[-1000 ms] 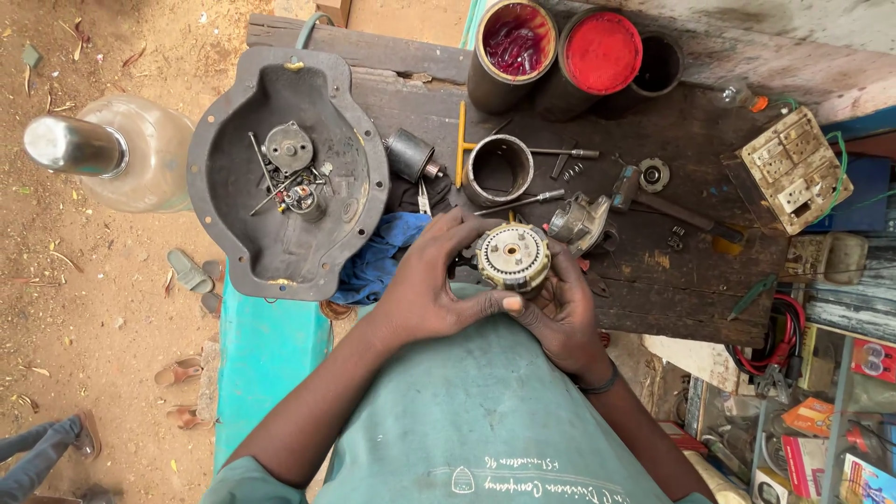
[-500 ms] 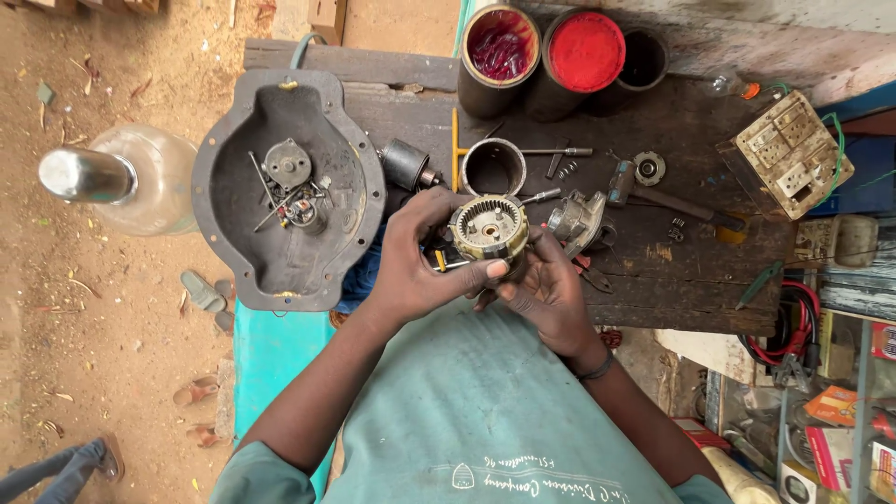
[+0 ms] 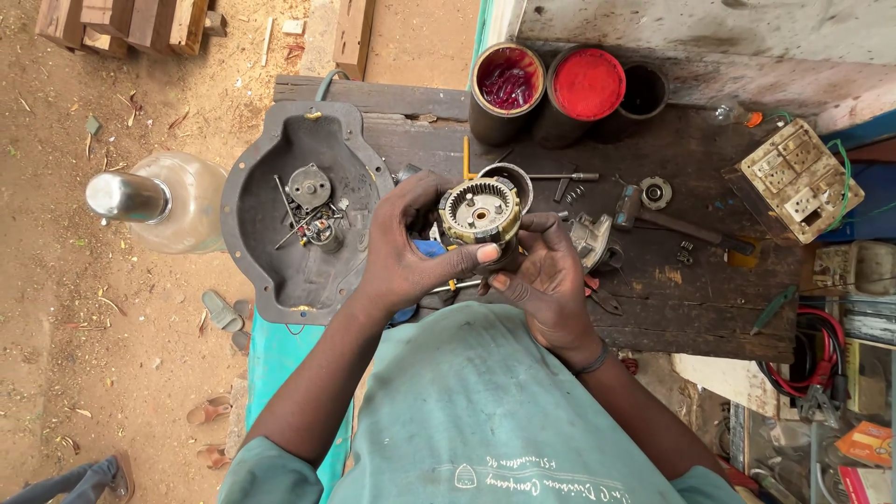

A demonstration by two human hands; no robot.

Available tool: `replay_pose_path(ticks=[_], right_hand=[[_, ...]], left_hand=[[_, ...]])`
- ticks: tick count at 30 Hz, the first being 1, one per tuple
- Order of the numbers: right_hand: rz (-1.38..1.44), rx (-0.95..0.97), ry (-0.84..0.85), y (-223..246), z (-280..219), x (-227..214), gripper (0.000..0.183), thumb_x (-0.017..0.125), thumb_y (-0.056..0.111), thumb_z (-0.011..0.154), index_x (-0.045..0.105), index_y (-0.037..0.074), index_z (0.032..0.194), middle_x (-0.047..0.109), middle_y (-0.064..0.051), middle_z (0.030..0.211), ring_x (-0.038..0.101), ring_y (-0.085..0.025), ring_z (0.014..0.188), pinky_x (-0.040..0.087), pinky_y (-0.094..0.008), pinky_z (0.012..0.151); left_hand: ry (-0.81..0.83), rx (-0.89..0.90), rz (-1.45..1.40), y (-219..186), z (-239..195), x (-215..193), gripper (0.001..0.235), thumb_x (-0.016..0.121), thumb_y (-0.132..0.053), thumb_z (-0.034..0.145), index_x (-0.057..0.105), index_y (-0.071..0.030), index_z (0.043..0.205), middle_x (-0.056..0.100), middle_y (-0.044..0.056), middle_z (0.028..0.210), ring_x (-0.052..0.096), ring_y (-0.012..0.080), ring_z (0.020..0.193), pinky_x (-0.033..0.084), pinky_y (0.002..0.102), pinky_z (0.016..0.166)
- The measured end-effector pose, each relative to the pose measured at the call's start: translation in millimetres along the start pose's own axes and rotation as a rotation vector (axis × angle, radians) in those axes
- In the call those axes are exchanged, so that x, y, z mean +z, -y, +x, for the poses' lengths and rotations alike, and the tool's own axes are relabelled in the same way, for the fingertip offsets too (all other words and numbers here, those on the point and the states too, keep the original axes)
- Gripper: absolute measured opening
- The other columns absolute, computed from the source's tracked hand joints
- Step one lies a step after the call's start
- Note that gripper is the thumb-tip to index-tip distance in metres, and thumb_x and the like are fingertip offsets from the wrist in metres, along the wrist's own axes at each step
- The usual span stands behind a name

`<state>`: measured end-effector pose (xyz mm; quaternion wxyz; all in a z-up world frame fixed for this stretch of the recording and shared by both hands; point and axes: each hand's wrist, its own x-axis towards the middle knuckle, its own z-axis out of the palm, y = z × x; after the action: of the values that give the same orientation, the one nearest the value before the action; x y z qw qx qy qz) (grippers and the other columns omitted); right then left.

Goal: The person works on a starter motor at a workbench, fitting the drive gear and armature assembly into the starter housing by hand and pressing parts into place. They then take red grease from a container, apply it to the starter components, and wipe their hands and parts with a blue cloth.

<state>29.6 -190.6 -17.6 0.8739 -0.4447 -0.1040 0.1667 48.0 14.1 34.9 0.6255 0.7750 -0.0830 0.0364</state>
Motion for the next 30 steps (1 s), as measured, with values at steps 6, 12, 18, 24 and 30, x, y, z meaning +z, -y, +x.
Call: replay_pose_path(ticks=[6,12,18,24,30], right_hand=[[-0.040,0.009,0.028,-3,-3,-7,0.061,0.074,0.004,0.094,0.039,0.003,0.144,0.057,-0.019,0.135,0.066,-0.023,0.116,0.065,-0.040,0.086],[-0.201,-0.078,0.125,-4,-6,-10,0.061,0.073,0.004,0.098,0.037,0.005,0.147,0.059,-0.017,0.137,0.068,-0.023,0.119,0.067,-0.041,0.092],[-0.186,0.045,0.083,-12,-10,-21,0.077,0.073,0.003,0.093,0.029,0.005,0.155,0.058,-0.015,0.139,0.067,-0.024,0.119,0.066,-0.039,0.091],[-0.260,0.013,0.096,-17,-8,-39,0.073,0.077,0.005,0.094,0.037,0.003,0.155,0.059,-0.016,0.139,0.064,-0.024,0.123,0.062,-0.041,0.095],[-0.728,-0.098,-0.433,-38,-6,-157,0.039,0.071,0.015,0.095,0.059,0.001,0.129,0.066,-0.014,0.135,0.070,-0.027,0.114,0.063,-0.034,0.088]], left_hand=[[0.011,0.038,-0.013,-4,0,0,0.057,0.093,-0.039,0.070,0.070,-0.001,0.106,0.065,0.003,0.096,0.064,0.0105,0.091,0.052,0.027,0.082],[0.022,0.223,0.187,-18,1,-2,0.060,0.093,-0.042,0.069,0.072,-0.002,0.108,0.068,0.006,0.100,0.066,0.0195,0.095,0.052,0.032,0.087],[0.042,0.305,0.288,-27,0,2,0.065,0.092,-0.046,0.067,0.072,-0.002,0.110,0.068,0.008,0.102,0.065,0.0245,0.095,0.051,0.036,0.086],[-0.055,0.151,0.188,-10,-11,7,0.060,0.090,-0.040,0.067,0.072,-0.001,0.109,0.065,0.008,0.094,0.064,0.0218,0.085,0.051,0.033,0.077],[-0.227,0.238,0.286,11,-42,-9,0.061,0.091,-0.038,0.069,0.068,0.002,0.109,0.064,0.010,0.099,0.064,0.0222,0.091,0.051,0.034,0.083]])
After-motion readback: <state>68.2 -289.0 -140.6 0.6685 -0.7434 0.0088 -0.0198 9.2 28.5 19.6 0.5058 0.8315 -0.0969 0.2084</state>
